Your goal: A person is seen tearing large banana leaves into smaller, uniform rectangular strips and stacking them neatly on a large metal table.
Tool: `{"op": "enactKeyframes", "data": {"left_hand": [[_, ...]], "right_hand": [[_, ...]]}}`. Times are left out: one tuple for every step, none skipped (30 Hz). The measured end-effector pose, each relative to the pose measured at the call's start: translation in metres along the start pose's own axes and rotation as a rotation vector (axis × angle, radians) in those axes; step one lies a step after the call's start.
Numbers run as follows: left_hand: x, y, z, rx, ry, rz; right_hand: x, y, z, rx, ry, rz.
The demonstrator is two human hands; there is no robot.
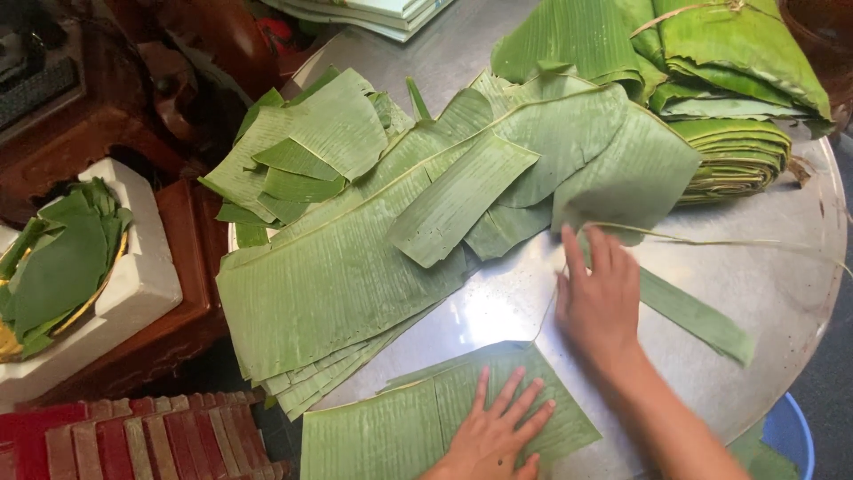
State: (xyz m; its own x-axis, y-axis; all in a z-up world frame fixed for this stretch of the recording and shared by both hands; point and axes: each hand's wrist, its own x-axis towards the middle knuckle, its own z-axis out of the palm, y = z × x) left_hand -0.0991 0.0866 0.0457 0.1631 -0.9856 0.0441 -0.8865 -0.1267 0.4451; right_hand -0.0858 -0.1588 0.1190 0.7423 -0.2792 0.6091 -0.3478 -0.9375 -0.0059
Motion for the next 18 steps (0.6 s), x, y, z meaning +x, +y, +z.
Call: {"op": "enactKeyframes", "data": {"left_hand": [[0.001,-0.003,0.007,0.002,0.092,0.020],[0.001,-0.008,0.005,0.005,0.100,0.023],[0.001,-0.011,0.003,-0.032,0.116,-0.014],[0.002,-0.014,0.003,-0.070,0.132,-0.052],[0.006,-0.012,-0.010,-0.072,0.128,-0.053],[0.011,-0.010,-0.023,-0.072,0.104,-0.141],[0.013,-0.007,-0.035,-0.071,0.069,-0.230],[0.019,-0.006,-0.051,-0.073,0.054,-0.233],[0.028,-0.009,-0.070,-0.077,-0.063,-0.335],[0.037,-0.010,-0.088,-0.079,-0.180,-0.436],[0.039,-0.019,-0.086,-0.065,-0.185,-0.425],[0.040,-0.028,-0.084,-0.064,-0.132,-0.420],[0.042,-0.036,-0.081,-0.067,-0.075,-0.418],[0.046,-0.040,-0.078,-0.059,-0.075,-0.410],[0.048,-0.044,-0.074,-0.010,-0.028,-0.407],[0.050,-0.049,-0.069,0.040,0.019,-0.404],[0.055,-0.041,-0.070,0.041,0.020,-0.401],[0.061,-0.033,-0.072,-0.051,0.075,-0.463]], "right_hand": [[-0.018,-0.020,-0.019,0.133,-0.035,0.108],[-0.053,-0.035,-0.017,0.129,-0.028,0.103],[-0.089,-0.048,-0.015,0.082,-0.081,0.180],[-0.125,-0.060,-0.011,0.034,-0.135,0.257],[-0.134,-0.065,-0.007,0.035,-0.139,0.259],[-0.143,-0.069,-0.002,-0.021,-0.116,0.303],[-0.155,-0.076,0.000,-0.074,-0.100,0.355],[-0.156,-0.072,0.002,-0.070,-0.113,0.364],[-0.153,-0.068,0.007,-0.006,-0.132,0.325],[-0.150,-0.064,0.010,0.058,-0.149,0.285],[-0.150,-0.056,0.019,0.058,-0.138,0.300],[-0.150,-0.047,0.028,0.053,-0.180,0.178],[-0.150,-0.037,0.037,0.046,-0.223,0.050],[-0.145,-0.027,0.043,0.043,-0.215,0.058],[-0.143,-0.017,0.049,0.138,-0.373,0.098],[-0.140,-0.008,0.055,0.233,-0.530,0.140],[-0.126,0.004,0.052,0.231,-0.528,0.140],[-0.112,0.015,0.048,0.275,-0.683,0.043]]}}
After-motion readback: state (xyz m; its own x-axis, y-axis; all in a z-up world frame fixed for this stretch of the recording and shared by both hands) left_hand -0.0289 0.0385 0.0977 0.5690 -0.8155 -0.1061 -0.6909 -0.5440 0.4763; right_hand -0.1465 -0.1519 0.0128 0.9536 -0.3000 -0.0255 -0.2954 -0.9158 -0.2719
